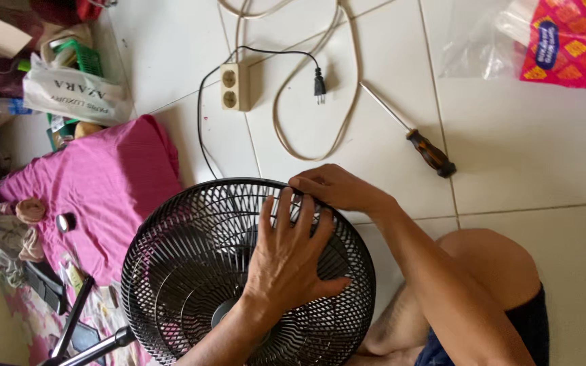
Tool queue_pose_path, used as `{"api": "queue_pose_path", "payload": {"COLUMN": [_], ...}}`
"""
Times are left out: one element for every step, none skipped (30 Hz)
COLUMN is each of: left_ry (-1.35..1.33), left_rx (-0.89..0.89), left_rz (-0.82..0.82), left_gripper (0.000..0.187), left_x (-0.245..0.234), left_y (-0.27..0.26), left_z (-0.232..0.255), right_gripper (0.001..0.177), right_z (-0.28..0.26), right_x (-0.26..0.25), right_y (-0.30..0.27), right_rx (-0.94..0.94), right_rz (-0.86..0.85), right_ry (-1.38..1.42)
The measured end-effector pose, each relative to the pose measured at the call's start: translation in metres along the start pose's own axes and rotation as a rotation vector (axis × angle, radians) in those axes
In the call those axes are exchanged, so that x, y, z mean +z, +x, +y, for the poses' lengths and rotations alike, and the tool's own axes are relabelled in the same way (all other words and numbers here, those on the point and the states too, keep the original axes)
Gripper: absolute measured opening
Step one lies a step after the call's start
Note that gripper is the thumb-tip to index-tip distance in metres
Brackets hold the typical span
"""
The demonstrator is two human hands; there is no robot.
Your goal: The person sits on the floor and uses a screwdriver to loosen and remove the front grille of a standing fan. They then detach the fan blades from the motor shaft and set the grille aside.
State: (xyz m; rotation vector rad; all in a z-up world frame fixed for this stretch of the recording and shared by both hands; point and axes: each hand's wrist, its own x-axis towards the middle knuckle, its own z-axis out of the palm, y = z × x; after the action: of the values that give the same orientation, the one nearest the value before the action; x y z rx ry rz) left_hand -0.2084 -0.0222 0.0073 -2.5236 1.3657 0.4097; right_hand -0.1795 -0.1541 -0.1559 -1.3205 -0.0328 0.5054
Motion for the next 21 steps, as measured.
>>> {"api": "queue_pose_path", "payload": {"left_ry": [0.003,0.001,-0.008,-0.014,-0.019,-0.026,-0.033,-0.042,-0.041,-0.045,-0.049,-0.061,-0.073,-0.089,-0.084,-0.073,-0.061,-0.056,-0.051,-0.037,-0.031], "left_rx": [0.004,0.008,0.006,0.008,0.010,0.009,0.008,0.000,0.005,0.009,0.013,0.011,0.010,0.009,0.002,0.000,-0.002,-0.004,-0.006,0.015,0.007], "left_rz": [0.002,0.000,-0.002,-0.004,-0.006,-0.012,-0.017,-0.027,-0.032,-0.043,-0.054,-0.056,-0.057,-0.059,-0.062,-0.054,-0.047,-0.043,-0.039,-0.019,0.008], "left_gripper": [0.107,0.107,0.106,0.106,0.106,0.106,0.106,0.107,0.105,0.104,0.102,0.103,0.103,0.103,0.102,0.101,0.099,0.100,0.100,0.100,0.099], "left_x": [0.001,0.002,0.004,0.005,0.005,0.006,0.007,0.008,0.008,0.007,0.007,0.005,0.003,0.001,-0.002,-0.004,-0.005,-0.008,-0.010,-0.011,-0.011], "left_y": [-0.001,-0.002,-0.003,-0.003,-0.002,-0.003,-0.003,-0.003,-0.004,-0.005,-0.007,-0.007,-0.006,-0.007,-0.009,-0.010,-0.011,-0.016,-0.020,-0.019,-0.016], "left_z": [0.001,0.002,0.003,0.003,0.003,0.002,0.002,0.001,0.000,0.001,0.001,0.001,0.000,0.002,0.005,0.006,0.007,0.008,0.009,0.006,0.005], "right_gripper": [0.048,0.050,0.051,0.051,0.050,0.050,0.050,0.051,0.051,0.049,0.048,0.047,0.046,0.046,0.048,0.046,0.044,0.043,0.042,0.042,0.042], "right_z": [-0.007,-0.012,-0.016,-0.021,-0.025,-0.026,-0.027,-0.028,-0.028,-0.027,-0.027,-0.028,-0.029,-0.030,-0.030,-0.033,-0.035,-0.035,-0.036,-0.037,-0.038], "right_x": [-0.001,-0.004,-0.007,-0.007,-0.008,-0.008,-0.008,-0.008,-0.007,-0.005,-0.004,-0.004,-0.005,-0.004,-0.003,-0.005,-0.006,-0.002,0.003,0.001,-0.002], "right_y": [0.006,0.011,0.016,0.023,0.028,0.030,0.032,0.033,0.034,0.034,0.033,0.033,0.034,0.032,0.030,0.030,0.030,0.027,0.024,0.023,0.023], "right_rx": [-0.035,-0.063,-0.091,-0.099,-0.107,-0.114,-0.184,-0.253,-0.322,-0.291,-0.261,-0.238,-0.216,-0.190,-0.165,-0.200,-0.236,-0.269,-0.248,-0.230,-0.214], "right_rz": [-0.046,-0.092,-0.138,-0.151,-0.163,-0.172,-0.159,-0.154,-0.149,-0.162,-0.175,-0.184,-0.183,-0.184,-0.185,-0.172,-0.160,-0.162,-0.161,-0.135,-0.108], "right_ry": [0.009,0.020,0.031,-0.004,-0.039,-0.072,-0.095,-0.116,-0.136,-0.164,-0.192,-0.225,-0.311,-0.397,-0.484,-0.486,-0.489,-0.480,-0.393,-0.319,-0.244]}}
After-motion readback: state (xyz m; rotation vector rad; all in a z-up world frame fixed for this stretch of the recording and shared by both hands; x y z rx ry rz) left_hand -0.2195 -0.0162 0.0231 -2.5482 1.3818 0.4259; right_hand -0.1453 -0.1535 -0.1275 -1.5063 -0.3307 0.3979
